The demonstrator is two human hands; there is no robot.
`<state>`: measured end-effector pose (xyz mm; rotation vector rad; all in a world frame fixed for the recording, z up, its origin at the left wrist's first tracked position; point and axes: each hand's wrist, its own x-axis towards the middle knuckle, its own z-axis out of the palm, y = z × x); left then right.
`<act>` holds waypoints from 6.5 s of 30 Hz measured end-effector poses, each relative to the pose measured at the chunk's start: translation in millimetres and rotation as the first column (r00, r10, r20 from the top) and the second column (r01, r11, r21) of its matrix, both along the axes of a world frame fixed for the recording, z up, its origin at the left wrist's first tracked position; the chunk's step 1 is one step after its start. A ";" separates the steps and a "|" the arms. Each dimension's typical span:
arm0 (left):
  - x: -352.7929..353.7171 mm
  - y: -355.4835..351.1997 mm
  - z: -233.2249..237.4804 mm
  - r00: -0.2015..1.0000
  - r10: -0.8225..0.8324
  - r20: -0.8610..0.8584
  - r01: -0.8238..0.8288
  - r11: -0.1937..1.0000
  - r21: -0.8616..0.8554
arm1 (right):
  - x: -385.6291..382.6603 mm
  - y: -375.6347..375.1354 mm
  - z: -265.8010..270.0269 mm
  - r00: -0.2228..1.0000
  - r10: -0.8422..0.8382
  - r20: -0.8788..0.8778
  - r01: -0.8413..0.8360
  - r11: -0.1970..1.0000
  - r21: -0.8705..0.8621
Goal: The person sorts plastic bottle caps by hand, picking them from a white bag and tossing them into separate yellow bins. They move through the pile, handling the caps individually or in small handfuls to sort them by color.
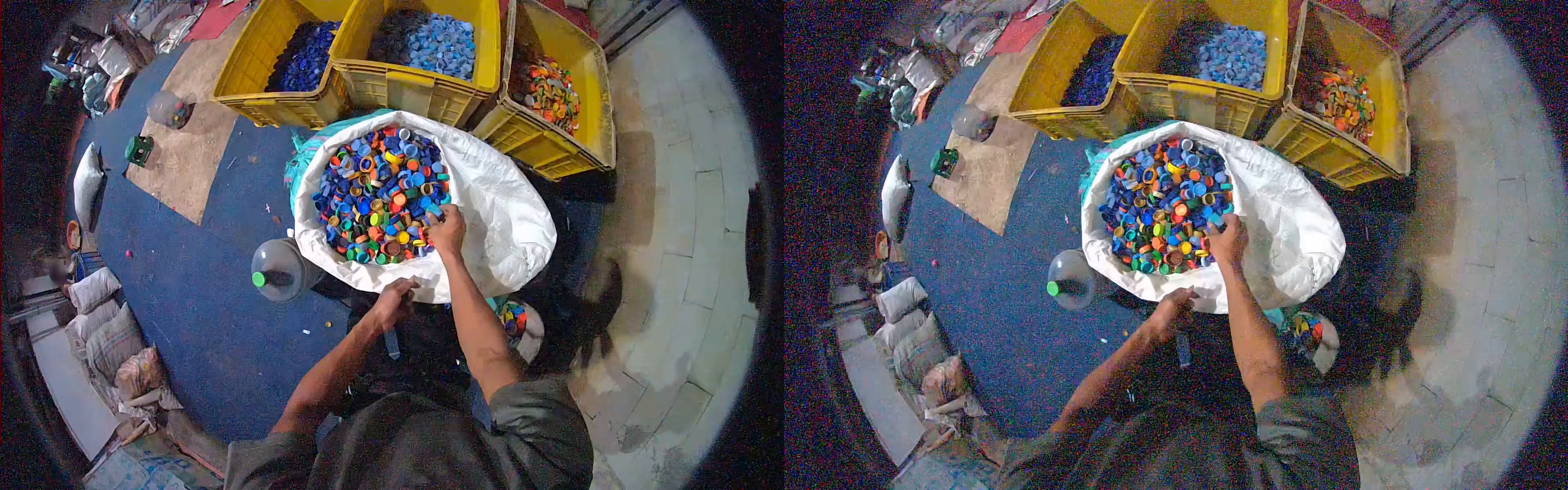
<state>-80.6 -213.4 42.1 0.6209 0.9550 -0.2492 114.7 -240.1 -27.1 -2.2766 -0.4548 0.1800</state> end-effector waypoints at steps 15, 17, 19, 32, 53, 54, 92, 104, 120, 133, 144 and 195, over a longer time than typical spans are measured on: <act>67.1 25.9 -48.0 0.975 0.030 -0.218 0.212 0.141 0.967 | -46.6 -84.2 47.5 0.908 -0.114 -0.404 0.260 0.909 0.327; 70.6 27.6 -50.4 0.977 0.012 -0.213 0.213 -0.014 0.977 | -54.4 -93.9 43.4 0.888 -0.122 -0.443 0.291 0.895 0.339; 74.9 26.6 -47.7 0.947 0.012 -0.320 0.320 0.034 0.947 | -59.6 -103.6 35.4 0.868 -0.109 -0.484 0.306 0.885 0.350; 91.1 23.7 -45.8 0.862 0.041 -0.506 0.500 0.101 0.860 | -56.6 -114.5 37.0 0.875 -0.105 -0.473 0.274 0.912 0.304; 79.7 32.1 -43.6 0.919 -0.022 -0.394 0.392 0.173 0.904 | -39.3 -70.5 66.9 0.795 -0.046 -0.604 0.301 0.895 0.328; 80.9 31.9 -41.4 0.924 -0.030 -0.382 0.381 0.167 0.909 | -40.0 -70.2 65.8 0.797 -0.039 -0.602 0.291 0.899 0.327; -30.0 45.0 -7.6 0.817 0.501 0.286 -0.577 0.689 0.440 | -68.3 -27.3 94.7 0.866 0.288 -0.409 -0.170 0.938 0.301; -92.4 71.4 -48.0 0.729 0.683 -0.048 -0.680 0.713 -0.172 | -25.5 -28.5 23.9 0.985 0.142 -0.102 -0.124 0.979 0.161; -57.7 67.6 -13.5 0.888 0.460 0.011 -0.428 0.818 0.385 | 14.4 18.6 13.6 0.865 0.476 0.158 -0.432 0.867 -0.248; 93.5 118.7 -31.3 0.991 -0.127 0.044 -0.018 0.199 0.980 | -27.3 -31.9 64.0 0.650 0.161 -0.743 0.462 0.692 0.554; 142.8 141.5 -25.5 0.924 -0.286 -0.254 0.268 0.011 0.963 | -50.8 -75.7 92.2 0.459 0.189 -0.868 0.606 0.647 0.462; 105.8 142.4 33.9 0.764 0.453 0.461 -0.371 0.891 -0.261 | -38.8 2.8 76.2 0.227 0.484 -0.845 0.868 0.294 0.401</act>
